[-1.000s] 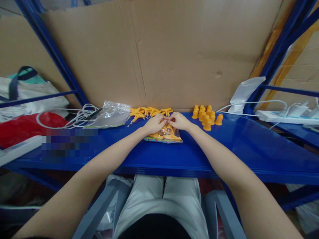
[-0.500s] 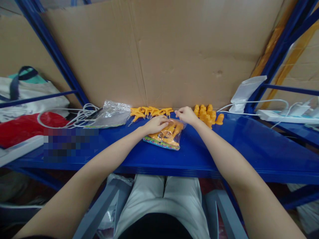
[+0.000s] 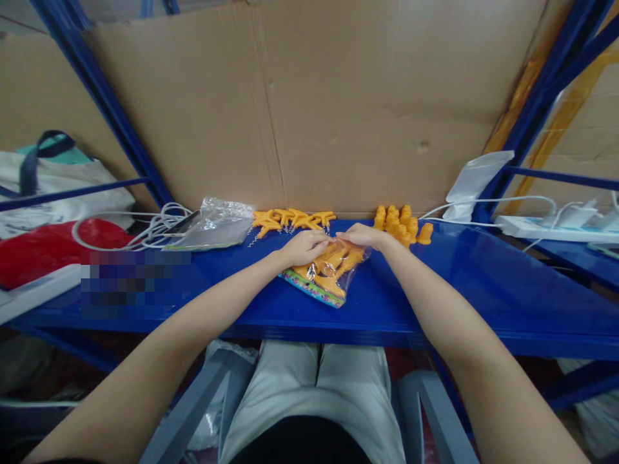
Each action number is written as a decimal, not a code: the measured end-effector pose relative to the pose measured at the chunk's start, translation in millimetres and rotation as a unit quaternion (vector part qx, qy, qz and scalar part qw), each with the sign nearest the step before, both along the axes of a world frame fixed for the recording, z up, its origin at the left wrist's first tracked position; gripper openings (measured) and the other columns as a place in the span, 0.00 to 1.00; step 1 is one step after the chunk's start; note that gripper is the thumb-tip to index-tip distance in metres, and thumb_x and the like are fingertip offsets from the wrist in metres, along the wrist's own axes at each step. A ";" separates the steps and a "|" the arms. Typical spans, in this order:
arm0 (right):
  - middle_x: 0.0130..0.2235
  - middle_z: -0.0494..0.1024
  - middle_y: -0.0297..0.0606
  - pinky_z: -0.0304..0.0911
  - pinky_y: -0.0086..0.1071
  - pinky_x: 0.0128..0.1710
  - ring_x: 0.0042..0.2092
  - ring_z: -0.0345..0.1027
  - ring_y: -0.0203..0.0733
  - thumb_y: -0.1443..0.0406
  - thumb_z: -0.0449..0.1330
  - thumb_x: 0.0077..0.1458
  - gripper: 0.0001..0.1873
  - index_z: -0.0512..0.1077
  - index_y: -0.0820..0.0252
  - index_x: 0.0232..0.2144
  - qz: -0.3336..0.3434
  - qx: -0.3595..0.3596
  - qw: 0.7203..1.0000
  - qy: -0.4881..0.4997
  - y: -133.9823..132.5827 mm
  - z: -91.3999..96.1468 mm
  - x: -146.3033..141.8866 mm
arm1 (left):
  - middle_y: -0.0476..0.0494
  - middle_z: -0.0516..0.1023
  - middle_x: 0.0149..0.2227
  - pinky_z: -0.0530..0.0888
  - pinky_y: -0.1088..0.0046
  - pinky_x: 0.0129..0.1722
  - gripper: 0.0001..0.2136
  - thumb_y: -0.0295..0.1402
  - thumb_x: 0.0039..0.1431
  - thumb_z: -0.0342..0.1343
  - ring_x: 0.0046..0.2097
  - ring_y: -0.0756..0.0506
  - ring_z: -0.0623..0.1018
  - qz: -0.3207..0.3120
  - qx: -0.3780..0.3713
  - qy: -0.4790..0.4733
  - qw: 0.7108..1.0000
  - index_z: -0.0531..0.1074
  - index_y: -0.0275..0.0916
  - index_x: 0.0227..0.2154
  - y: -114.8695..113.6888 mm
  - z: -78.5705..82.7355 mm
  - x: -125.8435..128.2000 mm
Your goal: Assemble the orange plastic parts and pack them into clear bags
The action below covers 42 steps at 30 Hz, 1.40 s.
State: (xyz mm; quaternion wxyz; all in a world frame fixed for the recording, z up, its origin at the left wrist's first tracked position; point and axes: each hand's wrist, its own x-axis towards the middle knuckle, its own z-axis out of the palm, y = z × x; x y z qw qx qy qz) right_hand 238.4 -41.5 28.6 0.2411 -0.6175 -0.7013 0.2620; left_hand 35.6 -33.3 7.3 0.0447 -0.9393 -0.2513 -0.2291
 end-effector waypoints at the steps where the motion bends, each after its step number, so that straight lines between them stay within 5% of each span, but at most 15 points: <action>1: 0.26 0.77 0.37 0.64 0.31 0.29 0.28 0.67 0.39 0.44 0.62 0.48 0.26 0.76 0.62 0.21 0.003 -0.001 1.000 -0.007 -1.6 0.8 -1.7 | 0.40 0.81 0.41 0.73 0.65 0.47 0.17 0.33 0.65 0.42 0.45 0.44 0.78 0.008 0.001 0.001 1.000 0.78 0.38 0.40 -0.1 -0.1 -0.1; 13: 0.25 0.79 0.41 0.66 0.32 0.27 0.25 0.71 0.40 0.46 0.66 0.45 0.23 0.75 0.61 0.21 -0.020 -0.101 0.989 0.103 -9.7 0.7 -16.4 | 0.40 0.81 0.33 0.73 0.65 0.40 0.20 0.38 0.64 0.41 0.38 0.43 0.80 0.068 0.011 -0.014 0.998 0.77 0.37 0.31 -2.8 1.3 -4.0; 24: 0.34 0.82 0.45 0.72 0.31 0.34 0.33 0.76 0.42 0.57 0.70 0.46 0.14 0.76 0.62 0.31 0.014 -0.168 0.961 0.219 -16.1 6.1 -20.1 | 0.41 0.81 0.39 0.73 0.67 0.43 0.18 0.35 0.66 0.41 0.44 0.44 0.79 0.047 0.033 -0.045 0.997 0.78 0.38 0.38 -9.7 9.7 -5.2; 30: 0.31 0.82 0.45 0.73 0.32 0.36 0.36 0.77 0.43 0.60 0.69 0.48 0.12 0.76 0.64 0.31 0.002 -0.094 0.967 0.236 -14.2 6.8 -24.0 | 0.39 0.81 0.41 0.73 0.64 0.46 0.18 0.36 0.67 0.41 0.46 0.42 0.78 0.078 0.051 -0.057 0.994 0.76 0.36 0.39 -3.1 9.6 -7.7; 39: 0.41 0.81 0.47 0.74 0.36 0.41 0.41 0.77 0.46 0.65 0.66 0.52 0.10 0.75 0.61 0.38 -0.123 0.064 0.925 0.353 1.3 4.7 -10.6 | 0.36 0.73 0.54 0.65 0.57 0.59 0.17 0.33 0.67 0.38 0.58 0.42 0.69 0.128 0.104 -0.192 0.967 0.67 0.37 0.51 16.3 12.1 -24.2; 42: 0.41 0.81 0.45 0.75 0.39 0.40 0.43 0.76 0.48 0.65 0.65 0.53 0.12 0.74 0.59 0.42 -0.174 0.145 0.891 0.394 3.0 15.0 -4.5 | 0.35 0.69 0.57 0.63 0.57 0.60 0.17 0.32 0.67 0.38 0.61 0.41 0.66 0.140 0.106 -0.202 0.964 0.64 0.37 0.54 19.6 11.6 -27.1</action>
